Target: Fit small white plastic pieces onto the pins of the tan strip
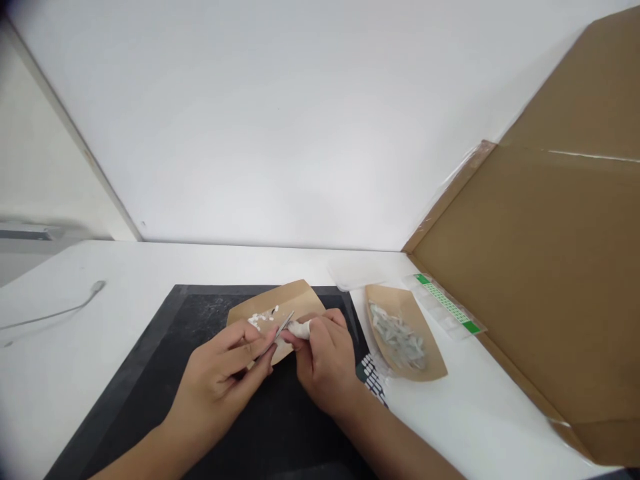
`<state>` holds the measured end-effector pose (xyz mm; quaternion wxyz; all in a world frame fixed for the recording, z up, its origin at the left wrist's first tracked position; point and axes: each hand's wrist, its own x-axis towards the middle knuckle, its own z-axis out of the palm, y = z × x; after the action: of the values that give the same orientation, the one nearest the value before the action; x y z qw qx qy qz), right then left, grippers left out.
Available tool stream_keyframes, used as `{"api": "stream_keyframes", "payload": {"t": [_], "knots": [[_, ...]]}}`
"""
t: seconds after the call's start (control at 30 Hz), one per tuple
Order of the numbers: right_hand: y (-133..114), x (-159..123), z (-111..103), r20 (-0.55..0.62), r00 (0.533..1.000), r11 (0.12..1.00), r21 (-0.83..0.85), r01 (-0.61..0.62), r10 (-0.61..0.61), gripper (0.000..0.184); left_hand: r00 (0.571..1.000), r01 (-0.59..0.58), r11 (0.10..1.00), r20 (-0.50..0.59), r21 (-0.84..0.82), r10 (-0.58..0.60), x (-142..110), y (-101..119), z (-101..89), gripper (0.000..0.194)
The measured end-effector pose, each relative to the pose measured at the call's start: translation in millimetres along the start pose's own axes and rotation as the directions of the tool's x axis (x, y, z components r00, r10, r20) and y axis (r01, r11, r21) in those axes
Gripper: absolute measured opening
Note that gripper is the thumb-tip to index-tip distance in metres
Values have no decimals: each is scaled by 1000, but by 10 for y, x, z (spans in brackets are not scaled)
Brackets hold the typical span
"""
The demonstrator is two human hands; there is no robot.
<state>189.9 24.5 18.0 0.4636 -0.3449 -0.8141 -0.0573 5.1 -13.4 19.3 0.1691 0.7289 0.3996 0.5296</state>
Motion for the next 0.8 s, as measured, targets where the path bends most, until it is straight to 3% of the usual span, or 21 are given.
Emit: {"api": "stream_keyframes", "payload": {"t": [0.1, 0.27, 0.37, 0.5, 0.63, 0.8], "knots": [[-35, -5, 42, 39, 999, 999, 23, 23, -24, 24, 1000, -16, 1000, -8, 7, 16, 6, 1, 4, 18], [-62, 14, 63, -8, 1000, 1000, -20, -11, 11, 24, 999, -19, 1000, -32, 9, 19, 25, 19, 5, 20], [-47, 21, 71, 42, 999, 1000, -16, 8, -7, 24, 999, -11, 1000, -37, 16, 12, 27, 20, 7, 19], [-5, 20, 93, -18, 1000, 998, -59, -6, 5, 22, 1000, 7, 1000, -23, 18, -7, 19, 6, 2, 18], [11, 16, 118, 48, 998, 998, -54, 39, -37, 26, 999, 17, 999, -32, 33, -16, 9, -10, -6, 18], [-33, 42, 114, 36, 999, 997, -71, 31, -29, 26, 998, 8, 999, -57, 53, -5, 17, 4, -25, 18]]}}
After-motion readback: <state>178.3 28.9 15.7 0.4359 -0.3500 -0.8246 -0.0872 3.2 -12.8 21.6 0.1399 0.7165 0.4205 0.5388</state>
